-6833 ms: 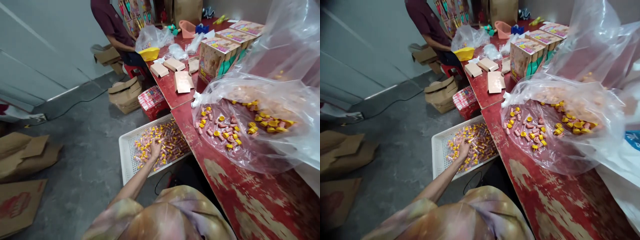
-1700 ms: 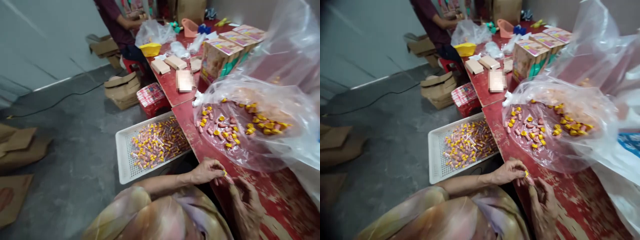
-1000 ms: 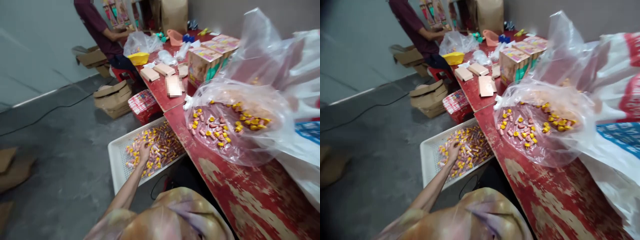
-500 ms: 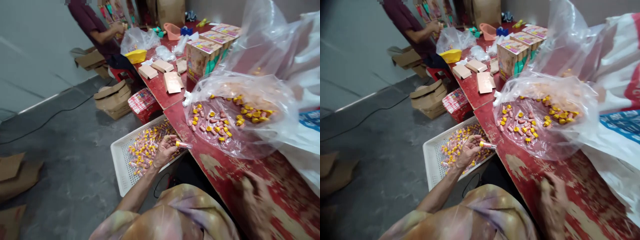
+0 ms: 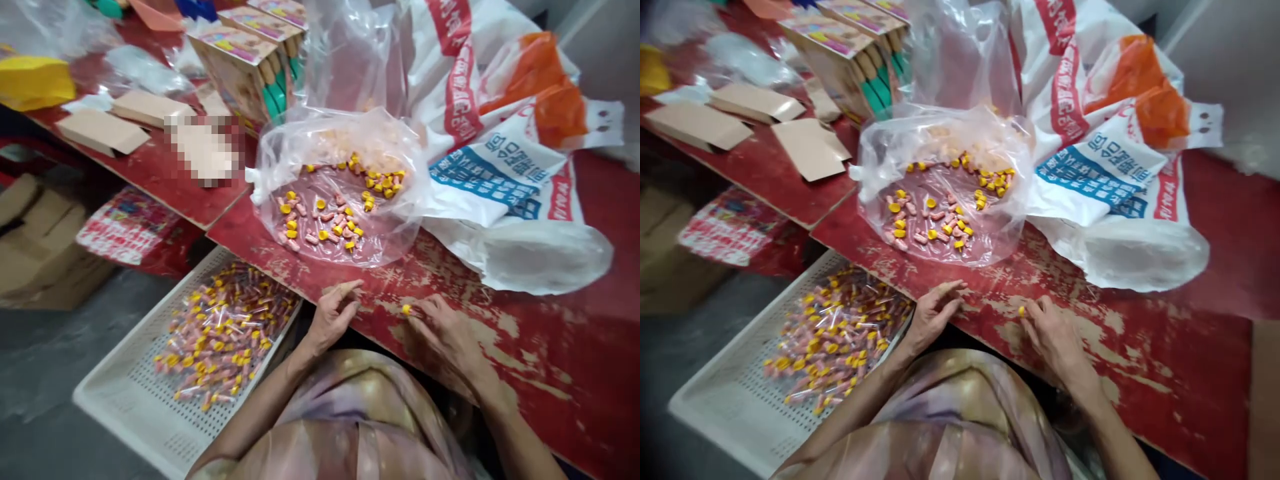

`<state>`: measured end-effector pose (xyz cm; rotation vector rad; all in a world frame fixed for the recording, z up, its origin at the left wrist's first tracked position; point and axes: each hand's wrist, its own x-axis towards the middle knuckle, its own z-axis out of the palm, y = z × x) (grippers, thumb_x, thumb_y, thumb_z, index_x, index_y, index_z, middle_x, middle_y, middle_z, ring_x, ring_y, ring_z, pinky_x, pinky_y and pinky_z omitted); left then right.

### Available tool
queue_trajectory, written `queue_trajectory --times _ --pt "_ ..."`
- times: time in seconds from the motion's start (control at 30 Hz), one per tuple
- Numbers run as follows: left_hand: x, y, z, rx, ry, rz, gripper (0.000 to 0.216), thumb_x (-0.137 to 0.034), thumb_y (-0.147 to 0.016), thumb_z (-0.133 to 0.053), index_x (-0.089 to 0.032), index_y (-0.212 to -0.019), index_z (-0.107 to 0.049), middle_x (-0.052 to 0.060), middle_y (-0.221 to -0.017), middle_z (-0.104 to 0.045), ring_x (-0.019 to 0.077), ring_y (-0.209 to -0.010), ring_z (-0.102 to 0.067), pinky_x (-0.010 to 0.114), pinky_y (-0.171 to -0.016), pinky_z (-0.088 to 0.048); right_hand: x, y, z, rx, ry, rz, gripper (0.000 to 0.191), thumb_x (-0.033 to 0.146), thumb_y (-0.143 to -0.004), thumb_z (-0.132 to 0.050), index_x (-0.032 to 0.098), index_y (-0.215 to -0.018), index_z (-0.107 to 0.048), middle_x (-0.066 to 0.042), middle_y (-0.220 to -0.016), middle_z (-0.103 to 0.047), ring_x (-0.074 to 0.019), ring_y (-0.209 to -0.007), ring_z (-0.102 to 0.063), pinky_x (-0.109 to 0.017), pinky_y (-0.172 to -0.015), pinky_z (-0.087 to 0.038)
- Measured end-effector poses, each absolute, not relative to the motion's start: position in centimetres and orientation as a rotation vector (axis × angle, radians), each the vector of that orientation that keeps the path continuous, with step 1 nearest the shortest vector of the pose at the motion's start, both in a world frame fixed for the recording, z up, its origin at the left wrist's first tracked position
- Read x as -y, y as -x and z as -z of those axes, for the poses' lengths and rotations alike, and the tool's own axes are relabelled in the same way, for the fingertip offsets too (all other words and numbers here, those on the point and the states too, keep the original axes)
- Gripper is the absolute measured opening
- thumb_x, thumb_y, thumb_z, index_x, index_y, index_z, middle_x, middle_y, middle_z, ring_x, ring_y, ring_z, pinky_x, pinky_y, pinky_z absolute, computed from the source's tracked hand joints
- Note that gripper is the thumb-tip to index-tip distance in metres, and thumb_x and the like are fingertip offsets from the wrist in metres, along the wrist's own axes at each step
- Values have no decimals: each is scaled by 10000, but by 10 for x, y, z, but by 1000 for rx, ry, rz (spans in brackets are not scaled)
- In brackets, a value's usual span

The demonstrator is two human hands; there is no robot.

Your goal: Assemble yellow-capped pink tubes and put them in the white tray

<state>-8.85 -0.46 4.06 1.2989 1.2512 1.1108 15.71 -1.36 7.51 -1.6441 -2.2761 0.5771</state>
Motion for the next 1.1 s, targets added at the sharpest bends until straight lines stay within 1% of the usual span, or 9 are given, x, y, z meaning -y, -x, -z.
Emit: queue_trajectory --times 0.07,0.13,0.27,0.5,0.73,0.83,0.93,1.03,1.1 --pt "1 90 -33 -1296 -1383 -1135 316 -188 -809 -570 -213 -1113 -655 61 -953 -704 175 -856 -644 294 -817 -509 21 -181 -76 2534 1779 -274 258 321 -947 -367 183 -911 -583 -57 -846 -497 -144 -588 -451 -277 -497 -274" --pt "-1 89 -26 -1321 -1513 -1166 282 -179 -822 -553 -195 -1086 -654 57 -936 -711 170 -857 -652 295 -814 -519 27 -195 -75 2715 1894 -199 220 254 -941 -361 170 -863 -549 -55 -832 -469 -132 -551 -394 -274 -491 -224" --pt "-1 83 -19 -1301 -1756 -1246 278 -143 -844 -519 -180 -1097 -627 55 -932 -716 146 -850 -668 264 -780 -543 29 -203 -72 2760 2088 -471 115 176 -926 -386 156 -905 -496 -57 -862 -466 -119 -582 -401 -255 -524 -231" --pt "-6 75 -13 -1284 -1902 -1280 344 -100 -845 -501 -185 -1167 -584 62 -916 -713 140 -825 -677 242 -756 -552 13 -208 -74 2797 2272 -884 111 233 -928 -383 139 -934 -442 -50 -715 -525 -172 -618 -466 -288 -556 -216" --pt "-9 66 -11 -1328 -1944 -1336 423 -44 -800 -541 -168 -1204 -543 56 -853 -705 134 -765 -664 242 -743 -542 7 -202 -75 2898 2364 -929 174 256 -946 -343 133 -1000 -454 -101 -827 -597 -234 -712 -573 -306 -554 -214" --pt "-11 63 -10 -1323 -1951 -1342 432 -56 -799 -530 -169 -1216 -534 58 -843 -703 141 -755 -661 251 -732 -546 9 -210 -66 2908 2308 -844 178 245 -926 -347 136 -976 -479 -98 -818 -597 -222 -678 -572 -305 -549 -244" --pt "-11 61 -10 -1323 -1958 -1350 400 -83 -806 -514 -160 -1197 -544 64 -823 -700 150 -714 -657 263 -689 -549 19 -223 -56 2839 2121 -712 203 248 -898 -332 152 -881 -511 -74 -687 -563 -192 -571 -529 -291 -528 -297" --pt "-3 57 -17 -1246 -1933 -1366 347 -113 -818 -486 -123 -1157 -560 83 -820 -697 151 -692 -654 260 -666 -548 31 -222 -47 2592 1856 -584 289 369 -900 -317 202 -783 -522 -39 -560 -507 -178 -450 -470 -275 -450 -324" --pt "1 56 -23 -1163 -1903 -1247 329 -157 -845 -460 -108 -1152 -565 106 -881 -696 158 -764 -662 263 -714 -550 35 -210 -39 2372 1779 -478 266 415 -886 -365 241 -847 -562 -56 -669 -581 -206 -502 -533 -291 -448 -383"
